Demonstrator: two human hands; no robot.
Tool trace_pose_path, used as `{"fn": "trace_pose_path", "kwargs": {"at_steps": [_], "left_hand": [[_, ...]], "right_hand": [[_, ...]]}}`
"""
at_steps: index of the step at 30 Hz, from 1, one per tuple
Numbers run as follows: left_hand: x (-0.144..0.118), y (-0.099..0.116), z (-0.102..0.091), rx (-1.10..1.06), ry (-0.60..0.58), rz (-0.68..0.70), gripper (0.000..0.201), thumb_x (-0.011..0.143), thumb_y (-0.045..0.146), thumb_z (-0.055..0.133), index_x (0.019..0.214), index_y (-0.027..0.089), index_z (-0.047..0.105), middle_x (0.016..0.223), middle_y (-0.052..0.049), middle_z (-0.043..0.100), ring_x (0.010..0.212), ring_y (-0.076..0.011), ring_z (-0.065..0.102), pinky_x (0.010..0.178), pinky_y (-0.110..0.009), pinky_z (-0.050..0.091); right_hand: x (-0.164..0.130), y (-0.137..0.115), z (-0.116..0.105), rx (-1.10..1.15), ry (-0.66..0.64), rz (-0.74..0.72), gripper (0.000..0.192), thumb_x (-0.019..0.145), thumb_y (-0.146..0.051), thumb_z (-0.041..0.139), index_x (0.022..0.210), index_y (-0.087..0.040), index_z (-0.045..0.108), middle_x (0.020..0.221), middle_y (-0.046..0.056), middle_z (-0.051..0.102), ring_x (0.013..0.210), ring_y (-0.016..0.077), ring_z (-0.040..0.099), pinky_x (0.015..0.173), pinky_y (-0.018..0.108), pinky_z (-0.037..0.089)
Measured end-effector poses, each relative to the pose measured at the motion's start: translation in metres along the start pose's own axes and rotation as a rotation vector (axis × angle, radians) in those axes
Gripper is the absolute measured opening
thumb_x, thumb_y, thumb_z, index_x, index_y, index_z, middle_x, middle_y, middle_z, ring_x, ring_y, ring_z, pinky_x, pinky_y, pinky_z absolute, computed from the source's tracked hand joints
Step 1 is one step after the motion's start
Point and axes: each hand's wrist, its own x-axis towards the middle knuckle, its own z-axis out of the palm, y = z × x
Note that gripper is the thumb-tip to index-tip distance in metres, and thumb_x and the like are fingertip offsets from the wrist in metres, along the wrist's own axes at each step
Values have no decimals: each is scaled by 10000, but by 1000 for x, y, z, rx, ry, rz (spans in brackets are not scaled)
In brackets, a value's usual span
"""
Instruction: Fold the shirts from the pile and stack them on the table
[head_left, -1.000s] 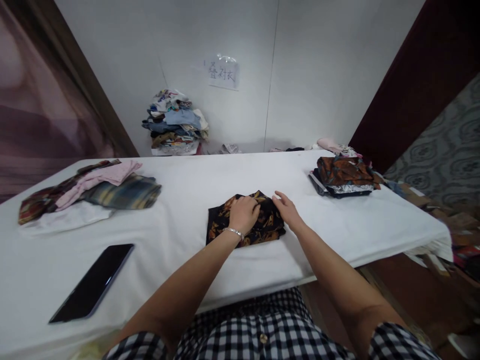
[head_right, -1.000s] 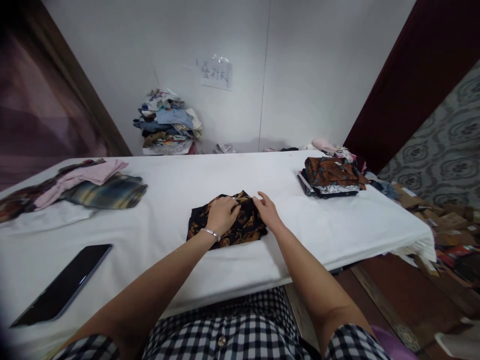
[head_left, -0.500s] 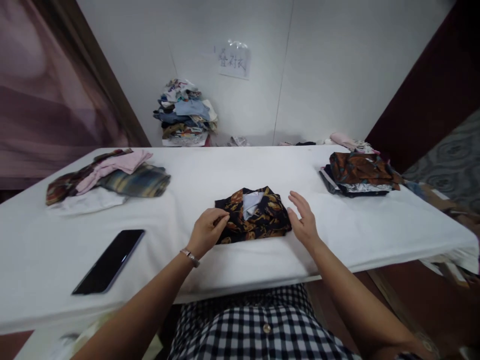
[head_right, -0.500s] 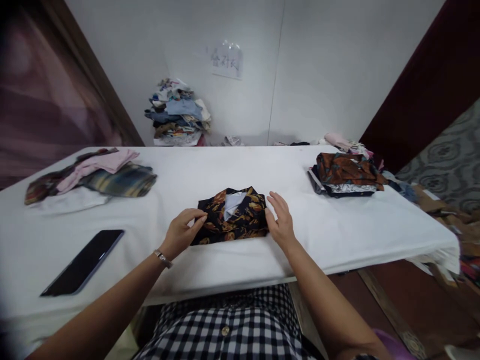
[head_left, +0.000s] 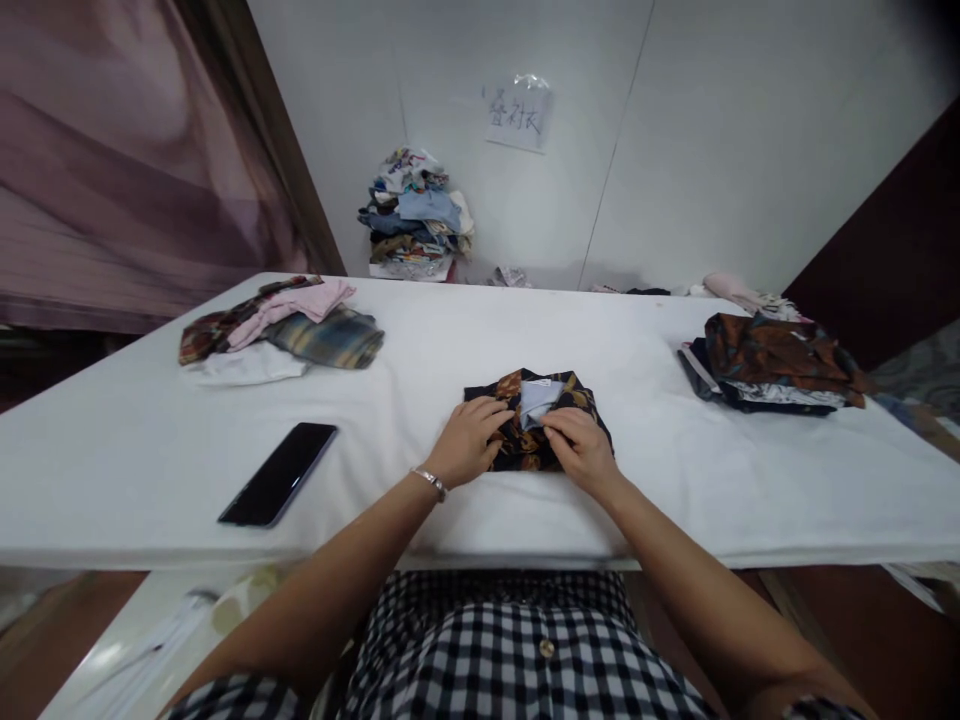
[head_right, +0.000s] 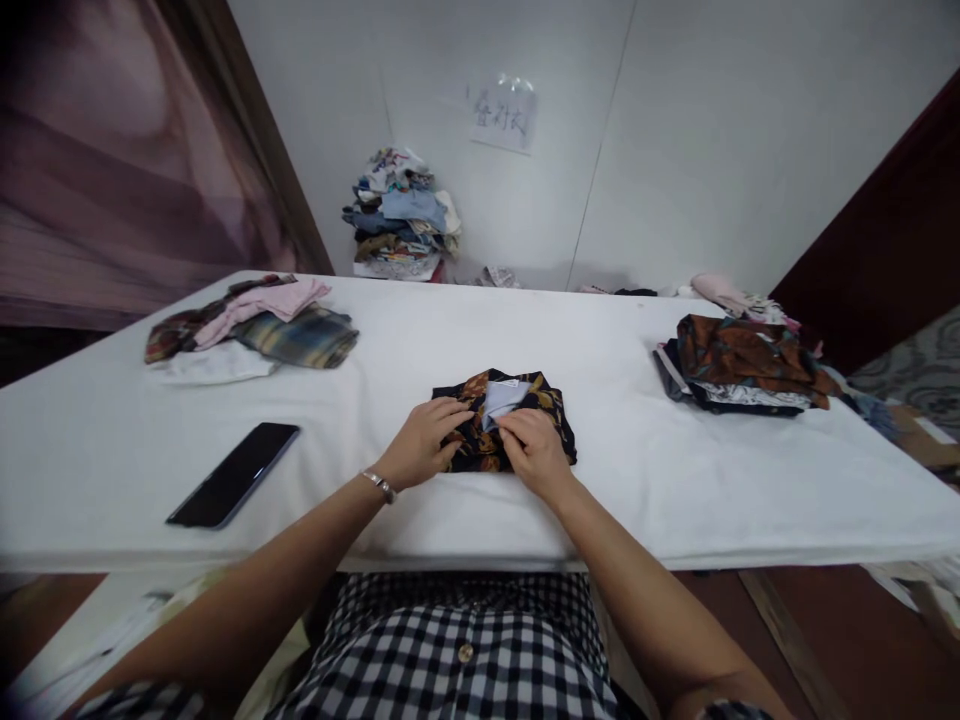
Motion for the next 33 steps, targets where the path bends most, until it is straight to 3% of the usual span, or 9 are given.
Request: {"fn": "trace_pose_path", "kwargs": {"at_steps": [2, 5, 12, 16, 20, 23, 27, 29, 33], "left_hand": [[2, -2, 1, 41, -55, -28, 256, 799, 105, 572, 1014, 211, 661, 1088, -77, 664, 1140, -243, 519, 985, -442, 406], [-7, -4, 7, 73, -30, -82, 152, 825, 120, 543, 877, 204, 658, 946, -68, 651, 1005, -225, 542, 905, -407, 432], [-21, 0, 22, 42, 97, -204, 158, 830, 129, 544, 860, 196, 683, 973, -70, 619, 956, -218, 511, 857, -376, 462], [-23, -2, 25, -22, 117, -259, 151, 804, 115, 571, 847, 193, 693, 941, -63, 614, 908, -203, 519, 826, -351, 485], [-27, -2, 24, -64, 167, -295, 181, 823, 125, 557, 925, 197, 690, 985, -66, 622, 956, -198, 538, 863, -346, 493], [-25, -1, 25, -57, 94, -268, 273, 828, 127, 543, 1062, 193, 667, 1076, -80, 643, 1008, -214, 561, 904, -384, 491], [-18, -6, 22, -65, -78, -133, 426, 781, 78, 535, 1176, 205, 629, 1140, -87, 671, 1083, -233, 578, 998, -447, 442], [-17, -15, 16, -93, -31, -210, 424, 766, 67, 513, 1141, 213, 645, 1110, -78, 688, 1059, -223, 595, 985, -424, 458], [-20, -33, -5, -101, 269, -528, 279, 827, 133, 452, 981, 200, 675, 997, -71, 706, 963, -209, 626, 904, -378, 508]], "right_hand": [[15, -6, 6, 35, -55, 60, 276, 901, -257, 467, 1013, -249, 719, 996, 61, 720, 981, 215, 635, 906, 392, 495], [37, -8, 16, 9, -126, 74, 259, 882, -219, 487, 996, -252, 717, 990, 53, 714, 976, 210, 619, 908, 386, 476], [67, -19, 41, -410, -538, -54, 136, 771, -237, 674, 882, -186, 734, 1030, 137, 673, 1019, 298, 568, 877, 426, 443], [67, -24, 51, -554, -589, -49, 132, 759, -154, 648, 858, -139, 735, 1040, 195, 664, 1048, 329, 557, 865, 422, 433], [71, -15, 47, -438, -473, 54, 196, 845, -153, 523, 819, -149, 716, 930, 158, 696, 914, 267, 613, 793, 357, 451], [70, -8, 38, -336, -298, 179, 337, 941, -259, 374, 981, -163, 695, 916, 117, 706, 829, 228, 635, 751, 344, 481], [58, -2, 21, 76, -329, -9, 312, 905, -310, 440, 1082, -238, 687, 1075, 44, 710, 1011, 198, 635, 920, 358, 488], [49, 5, 8, 185, -312, -65, 287, 890, -328, 474, 1037, -252, 709, 1106, 31, 707, 1078, 198, 620, 985, 375, 467], [28, 31, -23, 91, 123, 152, 315, 901, -380, 465, 1021, -230, 714, 1124, 77, 697, 1083, 227, 625, 1004, 440, 463]]}}
